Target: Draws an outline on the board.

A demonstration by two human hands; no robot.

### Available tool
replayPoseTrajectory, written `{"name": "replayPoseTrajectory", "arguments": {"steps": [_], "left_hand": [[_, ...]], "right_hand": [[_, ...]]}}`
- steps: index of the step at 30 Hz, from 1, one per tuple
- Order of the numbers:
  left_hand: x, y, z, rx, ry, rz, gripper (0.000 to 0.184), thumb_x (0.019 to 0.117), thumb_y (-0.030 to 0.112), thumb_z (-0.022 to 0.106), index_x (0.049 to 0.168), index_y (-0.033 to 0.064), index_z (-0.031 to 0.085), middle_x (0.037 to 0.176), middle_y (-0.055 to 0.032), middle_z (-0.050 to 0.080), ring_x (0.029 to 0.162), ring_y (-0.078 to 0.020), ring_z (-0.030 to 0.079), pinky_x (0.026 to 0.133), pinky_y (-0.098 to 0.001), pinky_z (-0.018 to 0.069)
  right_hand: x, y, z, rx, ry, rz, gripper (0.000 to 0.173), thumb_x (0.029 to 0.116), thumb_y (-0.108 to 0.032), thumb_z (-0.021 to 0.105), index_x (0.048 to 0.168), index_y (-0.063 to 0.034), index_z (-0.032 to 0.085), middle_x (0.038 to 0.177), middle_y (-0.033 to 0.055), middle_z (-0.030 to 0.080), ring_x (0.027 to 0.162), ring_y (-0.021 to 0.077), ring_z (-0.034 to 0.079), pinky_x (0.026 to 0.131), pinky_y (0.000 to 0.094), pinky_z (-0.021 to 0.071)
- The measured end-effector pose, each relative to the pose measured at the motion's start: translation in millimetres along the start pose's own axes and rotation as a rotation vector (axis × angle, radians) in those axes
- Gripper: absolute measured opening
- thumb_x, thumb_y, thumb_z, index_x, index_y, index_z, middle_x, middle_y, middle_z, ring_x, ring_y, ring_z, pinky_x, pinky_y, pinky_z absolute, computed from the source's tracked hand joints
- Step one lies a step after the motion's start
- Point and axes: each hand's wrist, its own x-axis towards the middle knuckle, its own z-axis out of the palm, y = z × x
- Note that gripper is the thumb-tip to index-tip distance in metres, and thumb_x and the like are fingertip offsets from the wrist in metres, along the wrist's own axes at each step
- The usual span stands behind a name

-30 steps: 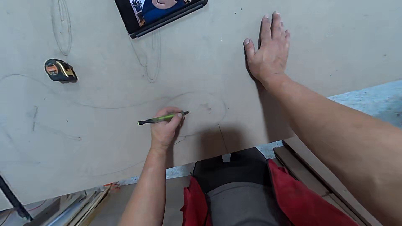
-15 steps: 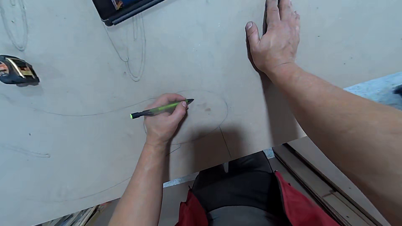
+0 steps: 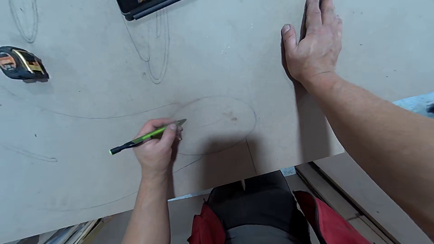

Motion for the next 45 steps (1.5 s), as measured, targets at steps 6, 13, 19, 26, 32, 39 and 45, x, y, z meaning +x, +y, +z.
{"name": "replayPoseTrajectory", "arguments": {"steps": [6,13,19,26,32,39,45], "left_hand": [[3.1,-0.5,1.8,0.021,0.074,-0.035,0.013,0.0941,0.007,0.067,0.106,0.0027,0.068,0.085,-0.0068,0.075,0.068,-0.016,0.071,0.061,-0.0301,0.0616],[6.2,-0.4,6.0,0.051,0.021,-0.015,0.013,0.0939,0.009,0.068,0.106,0.0038,0.069,0.086,-0.0057,0.075,0.069,-0.0151,0.071,0.061,-0.029,0.0614],[10.9,3.9,21.1,0.059,-0.042,0.003,0.012,0.0931,0.008,0.068,0.104,0.003,0.07,0.085,-0.0052,0.075,0.069,-0.0143,0.072,0.061,-0.0285,0.0623],[24.0,7.9,54.0,0.068,-0.123,0.037,0.013,0.0921,0.008,0.069,0.104,0.0032,0.071,0.084,-0.0044,0.075,0.069,-0.0136,0.071,0.06,-0.0295,0.0618],[27.6,9.3,66.5,0.135,-0.142,0.048,0.011,0.0919,0.011,0.07,0.102,0.0067,0.072,0.083,-0.0015,0.075,0.068,-0.0108,0.071,0.06,-0.028,0.0616],[25.1,8.3,69.6,0.102,-0.091,0.054,0.012,0.0915,0.01,0.07,0.102,0.0053,0.071,0.083,-0.0031,0.075,0.068,-0.0129,0.071,0.058,-0.0289,0.0618],[27.3,8.2,66.7,0.12,-0.177,0.067,0.011,0.0914,0.011,0.07,0.101,0.0059,0.073,0.084,-0.0026,0.075,0.07,-0.012,0.072,0.061,-0.0285,0.062]], "right_hand": [[0.9,-1.2,-0.4,0.007,0.001,-0.011,0.085,0.0986,-0.07,0.028,0.164,-0.0162,0.029,0.17,0.0127,0.025,0.154,0.0302,0.031,0.124,0.0565,0.0218],[0.0,-2.1,-0.9,-0.011,0.003,-0.007,0.085,0.0989,-0.069,0.028,0.164,-0.0143,0.03,0.17,0.0137,0.026,0.154,0.0293,0.031,0.125,0.0558,0.0212],[0.1,-0.5,0.3,0.003,0.011,0.001,0.084,0.0987,-0.069,0.029,0.163,-0.0152,0.031,0.169,0.0137,0.028,0.154,0.0287,0.031,0.125,0.0559,0.0205],[1.5,-1.7,1.0,-0.011,0.014,0.014,0.084,0.098,-0.07,0.029,0.162,-0.0155,0.036,0.166,0.0132,0.034,0.153,0.0285,0.034,0.125,0.0558,0.0216],[1.1,-2.2,-0.5,-0.023,0.011,0.022,0.084,0.0978,-0.07,0.029,0.159,-0.0144,0.04,0.163,0.0121,0.039,0.152,0.0278,0.036,0.125,0.0557,0.0227],[0.8,-2.7,-1.3,-0.024,0.012,0.026,0.082,0.0979,-0.07,0.029,0.157,-0.0147,0.043,0.159,0.0129,0.046,0.15,0.0284,0.039,0.125,0.0542,0.0229],[1.4,-2.4,-0.7,-0.028,0.017,0.025,0.08,0.0982,-0.07,0.03,0.154,-0.0149,0.047,0.156,0.0123,0.049,0.148,0.0282,0.041,0.125,0.0539,0.0237]]}}
